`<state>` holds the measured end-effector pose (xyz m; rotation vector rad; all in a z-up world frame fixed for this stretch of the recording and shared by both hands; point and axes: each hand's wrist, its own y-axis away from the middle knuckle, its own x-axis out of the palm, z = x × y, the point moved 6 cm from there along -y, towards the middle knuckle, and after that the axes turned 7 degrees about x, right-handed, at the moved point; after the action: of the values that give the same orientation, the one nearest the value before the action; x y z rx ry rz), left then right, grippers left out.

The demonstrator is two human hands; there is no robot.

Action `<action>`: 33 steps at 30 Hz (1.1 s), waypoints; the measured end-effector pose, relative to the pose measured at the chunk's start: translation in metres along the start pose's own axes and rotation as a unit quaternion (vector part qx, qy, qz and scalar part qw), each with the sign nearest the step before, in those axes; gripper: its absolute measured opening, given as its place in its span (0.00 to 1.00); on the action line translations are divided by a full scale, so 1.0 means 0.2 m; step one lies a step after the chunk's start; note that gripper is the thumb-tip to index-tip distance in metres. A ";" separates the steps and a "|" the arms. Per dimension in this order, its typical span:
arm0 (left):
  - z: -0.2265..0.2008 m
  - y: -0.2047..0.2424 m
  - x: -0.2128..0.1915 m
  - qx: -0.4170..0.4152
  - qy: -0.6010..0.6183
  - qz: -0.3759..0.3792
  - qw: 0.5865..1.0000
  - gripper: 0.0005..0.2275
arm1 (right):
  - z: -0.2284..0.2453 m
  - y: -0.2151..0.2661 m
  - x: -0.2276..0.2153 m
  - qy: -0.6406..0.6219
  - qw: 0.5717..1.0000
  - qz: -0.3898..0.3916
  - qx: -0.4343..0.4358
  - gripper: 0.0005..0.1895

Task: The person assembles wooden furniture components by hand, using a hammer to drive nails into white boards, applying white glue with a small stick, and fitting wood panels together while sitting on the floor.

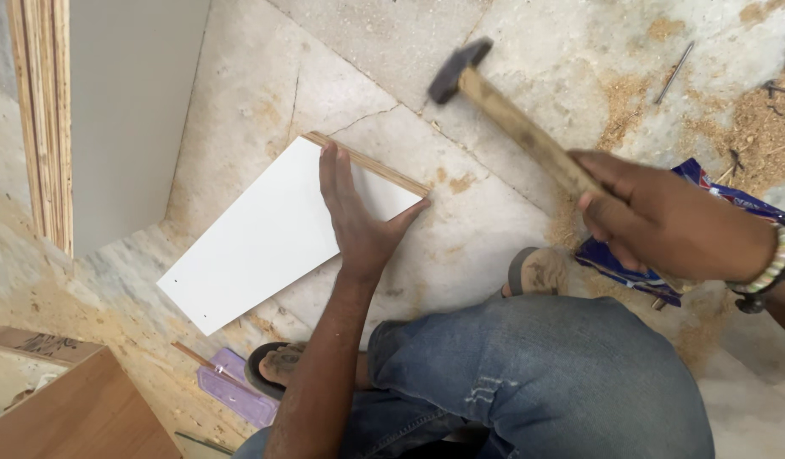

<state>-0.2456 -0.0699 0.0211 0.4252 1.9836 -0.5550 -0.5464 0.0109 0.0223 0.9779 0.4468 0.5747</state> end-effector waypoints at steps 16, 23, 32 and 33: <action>-0.06 -0.03 0.03 0.092 -0.037 0.126 0.987 0.18 | -0.10 0.01 0.00 -0.164 0.986 -0.022 -0.036 0.25; -0.03 -0.01 0.06 0.079 0.008 0.127 0.989 0.17 | -0.11 -0.01 0.03 -0.117 0.993 -0.017 -0.020 0.27; -0.10 -0.06 0.02 0.136 -0.014 0.118 0.983 0.15 | -0.23 0.18 -0.12 -0.222 0.961 -0.143 -0.082 0.31; -0.11 -0.07 0.02 0.138 -0.040 0.118 0.983 0.14 | -0.28 0.22 -0.15 -0.227 0.953 -0.190 -0.063 0.30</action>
<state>-0.2704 -0.0690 0.0301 0.7856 1.7542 -0.6864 -0.6140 0.0462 0.0356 0.8413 0.1732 0.0215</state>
